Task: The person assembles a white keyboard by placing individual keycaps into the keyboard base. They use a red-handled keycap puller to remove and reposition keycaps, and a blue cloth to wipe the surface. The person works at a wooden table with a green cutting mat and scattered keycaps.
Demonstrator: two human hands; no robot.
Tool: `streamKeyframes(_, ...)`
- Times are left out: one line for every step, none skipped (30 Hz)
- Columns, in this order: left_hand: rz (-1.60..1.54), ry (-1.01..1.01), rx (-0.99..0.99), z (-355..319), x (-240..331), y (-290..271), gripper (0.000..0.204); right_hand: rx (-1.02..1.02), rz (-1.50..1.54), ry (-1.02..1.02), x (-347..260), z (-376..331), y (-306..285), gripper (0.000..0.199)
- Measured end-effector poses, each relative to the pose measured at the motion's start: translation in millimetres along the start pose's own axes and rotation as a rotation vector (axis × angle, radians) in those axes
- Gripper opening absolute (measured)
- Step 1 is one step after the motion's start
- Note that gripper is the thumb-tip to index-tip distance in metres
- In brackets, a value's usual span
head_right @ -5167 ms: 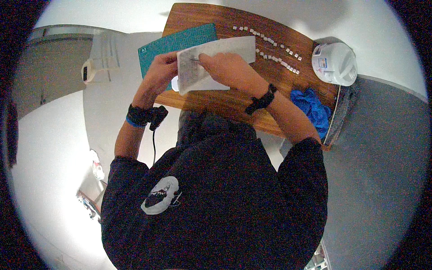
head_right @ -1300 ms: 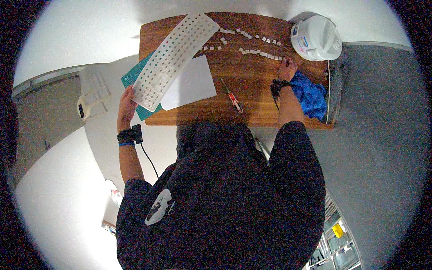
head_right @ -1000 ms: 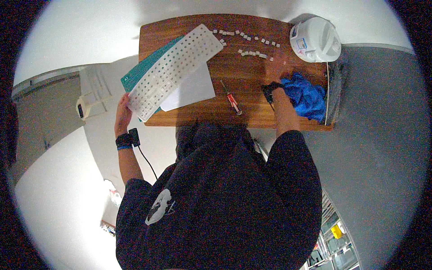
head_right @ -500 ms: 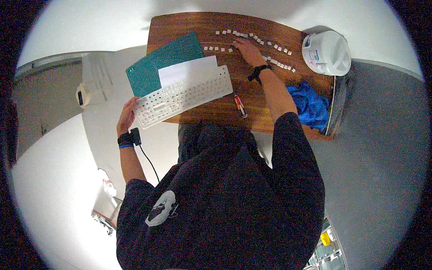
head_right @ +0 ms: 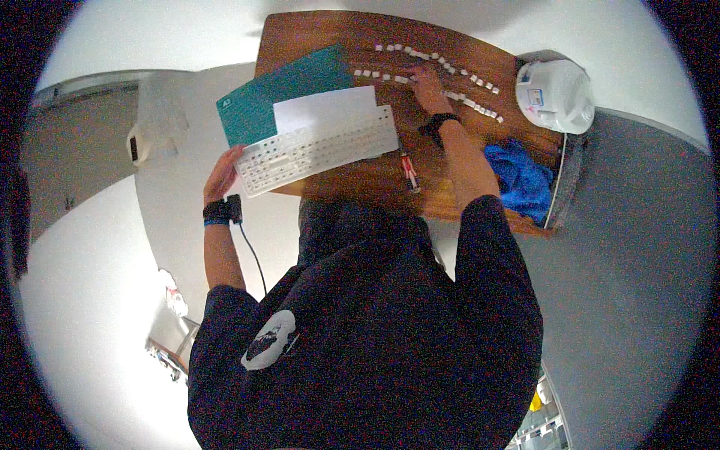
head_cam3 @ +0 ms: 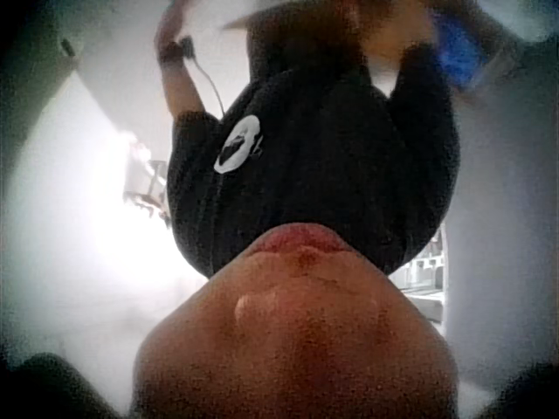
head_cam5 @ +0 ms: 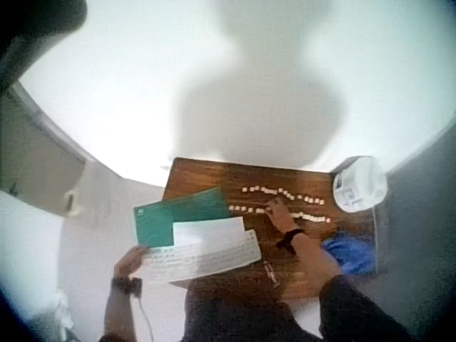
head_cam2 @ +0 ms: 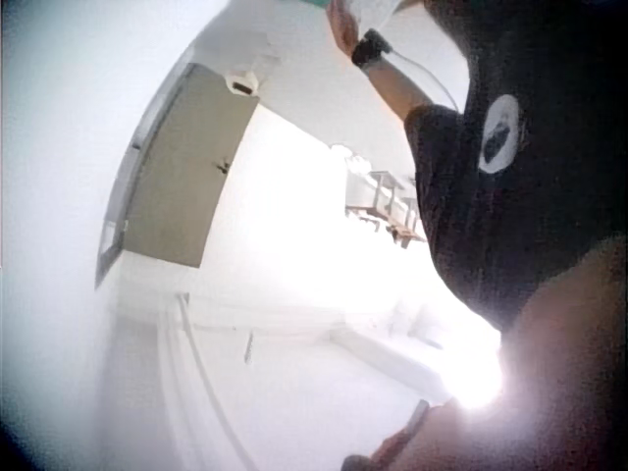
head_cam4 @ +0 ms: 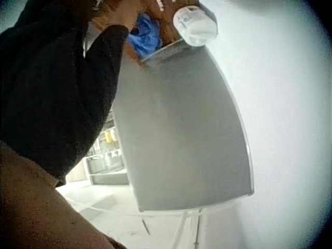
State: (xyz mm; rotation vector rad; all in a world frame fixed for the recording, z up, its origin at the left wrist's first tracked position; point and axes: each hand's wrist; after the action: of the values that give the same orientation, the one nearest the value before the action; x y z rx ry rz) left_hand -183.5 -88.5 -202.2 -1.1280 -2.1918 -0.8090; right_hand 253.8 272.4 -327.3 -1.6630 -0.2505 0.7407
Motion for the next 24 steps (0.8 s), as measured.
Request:
streamKeyframes(-0.022,-0.013,0.009,-1,2,1,0.037,0.027,-0.005,0.002,-4,-1,-8,0.027)
streamKeyframes(-0.045,-0.025,0.017,-2,4,3,0.038,0.054,-0.009,0.004,-10,-6,-14,0.029)
streamKeyframes(-0.069,-0.037,0.02,-2,6,8,0.038,0.077,0.012,0.074,-15,-13,-16,0.03)
streamKeyframes(-0.084,-0.028,0.023,-4,7,12,0.038,0.099,0.033,0.142,-19,-21,-16,0.03)
streamKeyframes(-0.099,-0.02,0.026,-7,9,16,0.037,0.12,0.055,0.21,-23,-31,-16,0.031)
streamKeyframes(-0.116,-0.006,0.033,-11,10,17,0.037,0.004,0.08,0.276,-34,-46,-19,0.032)
streamKeyframes(-0.12,0.014,0.042,-13,8,13,0.036,-0.114,0.1,0.342,-42,-61,-23,0.034)
streamKeyframes(-0.126,0.028,0.031,-9,5,12,0.036,-0.106,-0.018,0.216,-18,-88,-1,0.036)
streamKeyframes(-0.131,0.044,0.03,-8,1,10,0.035,-0.198,-0.01,0.202,-14,-105,8,0.04)
streamKeyframes(-0.157,0.056,0.023,-9,0,12,0.035,-0.288,-0.001,0.186,-20,-117,8,0.043)
streamKeyframes(-0.122,0.067,0.026,-11,-1,14,0.035,-0.475,0.126,0.291,-25,-131,5,0.048)
streamKeyframes(-0.088,0.078,0.031,-13,-3,14,0.035,-0.526,0.134,0.272,-33,-145,6,0.049)
streamKeyframes(-0.052,0.09,0.031,-12,-4,13,0.035,-0.573,0.141,0.254,-38,-158,11,0.05)
streamKeyframes(-0.077,0.087,0.003,-8,-8,8,0.037,-0.621,0.148,0.237,-42,-165,16,0.05)
streamKeyframes(-0.098,0.108,-0.035,-8,-6,8,0.037,-0.569,0.07,0.221,-47,-171,21,0.051)
streamKeyframes(-0.117,0.129,-0.072,-8,-5,9,0.037,-0.517,-0.007,0.205,-53,-175,26,0.051)
streamKeyframes(-0.136,0.15,-0.109,-8,-3,9,0.038,-0.464,-0.083,0.188,-59,-179,31,0.051)
streamKeyframes(-0.098,0.127,-0.078,-6,-4,3,0.038,-0.485,-0.106,0.219,-66,-180,39,0.051)
streamKeyframes(-0.098,0.123,-0.075,-7,-1,4,0.038,-0.501,-0.132,0.257,-66,-177,46,0.051)
streamKeyframes(-0.096,0.12,-0.07,-8,2,5,0.038,-0.516,-0.156,0.294,-66,-173,52,0.051)
streamKeyframes(-0.097,0.116,-0.068,-11,7,5,0.037,-0.521,-0.148,0.238,-63,-174,62,0.05)
streamKeyframes(-0.101,0.102,-0.119,-12,12,7,0.037,-0.524,-0.15,0.185,-48,-177,72,0.049)
streamKeyframes(-0.084,0.1,-0.129,-10,15,9,0.037,-0.526,-0.157,0.134,-31,-180,80,0.049)
streamKeyframes(-0.07,0.098,-0.146,-5,16,11,0.036,-0.51,-0.172,0.224,-8,-186,86,0.047)
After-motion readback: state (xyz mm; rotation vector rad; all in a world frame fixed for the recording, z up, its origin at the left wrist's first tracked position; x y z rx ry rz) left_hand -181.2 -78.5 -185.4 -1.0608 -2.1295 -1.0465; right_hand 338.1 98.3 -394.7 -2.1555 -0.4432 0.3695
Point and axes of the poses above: each hand's wrist, its own z-axis towards the middle knuckle, its own y-axis out of the palm, x = y × z, and after that the axes turned 10 degrees about -z, right-handed
